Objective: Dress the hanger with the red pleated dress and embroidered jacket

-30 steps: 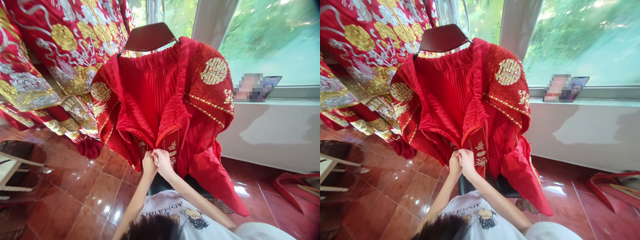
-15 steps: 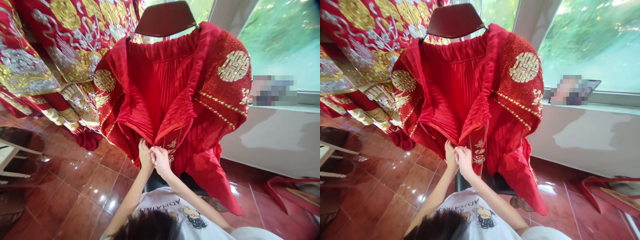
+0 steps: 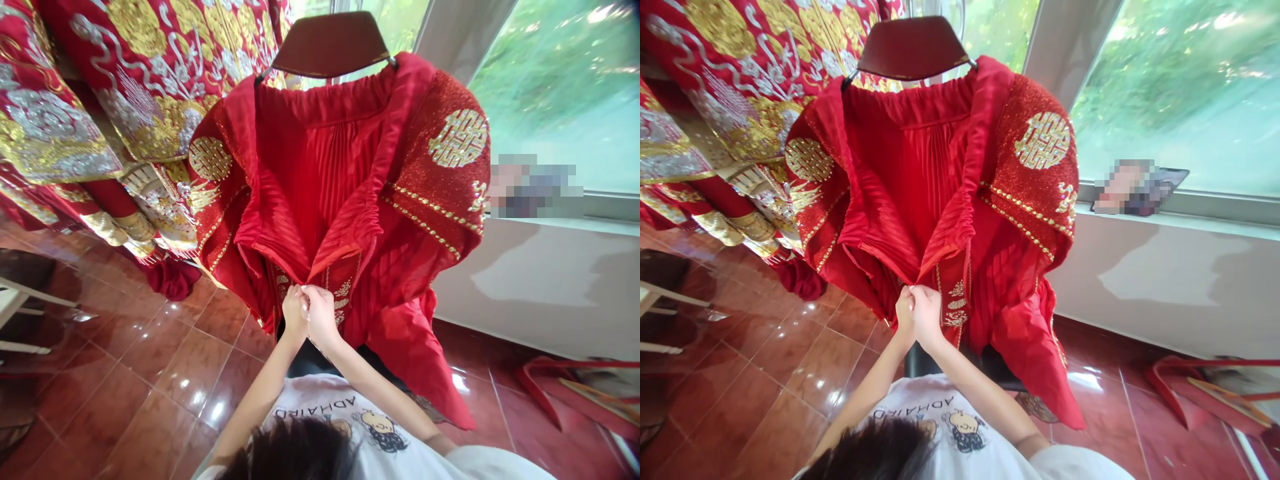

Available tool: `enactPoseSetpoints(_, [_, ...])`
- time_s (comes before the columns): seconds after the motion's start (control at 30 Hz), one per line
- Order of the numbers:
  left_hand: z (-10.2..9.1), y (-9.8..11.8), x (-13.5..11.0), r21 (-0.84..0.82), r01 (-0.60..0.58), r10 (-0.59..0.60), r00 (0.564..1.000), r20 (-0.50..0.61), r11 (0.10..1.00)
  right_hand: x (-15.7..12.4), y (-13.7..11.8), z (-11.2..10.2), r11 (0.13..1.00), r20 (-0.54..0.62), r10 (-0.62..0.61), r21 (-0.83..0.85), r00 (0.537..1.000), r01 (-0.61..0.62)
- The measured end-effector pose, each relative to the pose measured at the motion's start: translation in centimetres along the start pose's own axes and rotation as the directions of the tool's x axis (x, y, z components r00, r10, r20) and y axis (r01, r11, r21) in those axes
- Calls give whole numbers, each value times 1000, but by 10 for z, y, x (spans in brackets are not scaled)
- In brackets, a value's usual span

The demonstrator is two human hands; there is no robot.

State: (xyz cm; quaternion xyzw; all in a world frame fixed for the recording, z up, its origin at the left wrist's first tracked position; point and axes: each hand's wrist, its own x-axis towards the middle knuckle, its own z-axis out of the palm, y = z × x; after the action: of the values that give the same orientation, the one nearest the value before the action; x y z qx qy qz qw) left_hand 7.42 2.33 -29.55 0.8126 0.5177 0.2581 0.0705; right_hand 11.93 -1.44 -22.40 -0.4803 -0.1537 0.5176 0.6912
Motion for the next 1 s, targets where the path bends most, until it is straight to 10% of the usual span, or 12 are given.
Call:
enactPoseSetpoints(0.33, [-11, 1, 3, 37, -11, 11, 1000, -9, 999, 0, -29, 16, 989, 76, -145, 2, 986, 146])
enactPoseSetpoints(0.57, [-26, 0, 29, 50, 24, -7, 949, -315, 998, -6, -29, 21, 987, 160, -58, 160, 985, 33])
enactPoseSetpoints(0.77, [-23, 13, 43, -40, -18, 12, 988, -151, 999, 2, -34, 29, 987, 46, -46, 153, 998, 39])
enactPoseSetpoints(1.0, [-24, 14, 36, -110, -46, 21, 976, -216, 993, 5, -62, 42, 986, -20, -119, 114, 993, 120])
